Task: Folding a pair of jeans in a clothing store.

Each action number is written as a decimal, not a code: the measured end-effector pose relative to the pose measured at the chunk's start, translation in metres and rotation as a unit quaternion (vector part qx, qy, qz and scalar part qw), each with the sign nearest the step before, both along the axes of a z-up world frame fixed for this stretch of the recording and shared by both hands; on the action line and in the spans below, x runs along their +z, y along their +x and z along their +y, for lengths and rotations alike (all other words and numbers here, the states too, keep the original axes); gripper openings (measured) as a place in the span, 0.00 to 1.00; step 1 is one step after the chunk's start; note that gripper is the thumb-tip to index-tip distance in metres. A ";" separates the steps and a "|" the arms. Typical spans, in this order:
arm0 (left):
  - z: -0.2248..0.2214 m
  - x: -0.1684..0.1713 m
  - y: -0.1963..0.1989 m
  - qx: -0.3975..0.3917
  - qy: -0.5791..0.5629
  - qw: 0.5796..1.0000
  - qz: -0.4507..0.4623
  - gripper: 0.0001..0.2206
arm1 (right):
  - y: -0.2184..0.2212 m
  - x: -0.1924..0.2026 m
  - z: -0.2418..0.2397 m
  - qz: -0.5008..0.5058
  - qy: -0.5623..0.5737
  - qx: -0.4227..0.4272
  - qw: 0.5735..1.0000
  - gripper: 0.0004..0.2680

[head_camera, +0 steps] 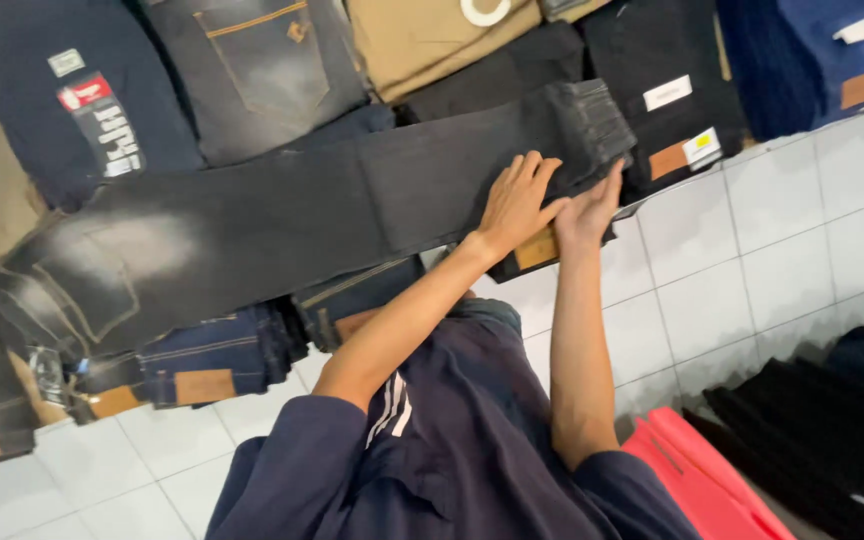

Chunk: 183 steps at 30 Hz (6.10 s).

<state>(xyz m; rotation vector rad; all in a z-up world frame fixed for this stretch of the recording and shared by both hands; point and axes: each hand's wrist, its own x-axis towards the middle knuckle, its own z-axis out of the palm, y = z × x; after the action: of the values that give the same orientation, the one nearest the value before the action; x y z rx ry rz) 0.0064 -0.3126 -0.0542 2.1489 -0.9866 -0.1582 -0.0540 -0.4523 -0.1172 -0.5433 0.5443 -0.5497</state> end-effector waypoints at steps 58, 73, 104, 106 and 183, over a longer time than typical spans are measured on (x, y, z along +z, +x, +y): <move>-0.063 -0.033 0.087 -0.031 -0.101 0.977 0.185 0.10 | -0.021 0.021 -0.013 0.179 -0.126 -0.048 0.975 0.13; 0.011 -0.011 0.113 -0.003 0.028 0.992 0.126 0.10 | -0.026 0.014 -0.021 0.188 -0.045 -0.074 0.978 0.16; 0.422 0.024 0.119 0.289 0.176 0.908 -0.246 0.17 | -0.013 0.009 -0.029 0.188 -0.031 -0.109 0.976 0.15; 0.442 0.043 0.111 0.305 0.157 0.908 -0.240 0.12 | -0.017 -0.021 -0.045 0.190 -0.037 -0.122 0.973 0.17; 0.808 -0.014 -0.071 0.499 -0.660 0.435 0.355 0.18 | -0.007 0.069 0.228 0.134 -0.044 -0.086 0.986 0.24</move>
<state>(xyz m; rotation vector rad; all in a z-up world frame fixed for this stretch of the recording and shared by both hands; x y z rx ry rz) -0.0648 0.4955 -0.0684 0.5977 0.7144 0.2443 -0.0613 -0.2242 -0.0478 -0.6639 0.8306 -0.6723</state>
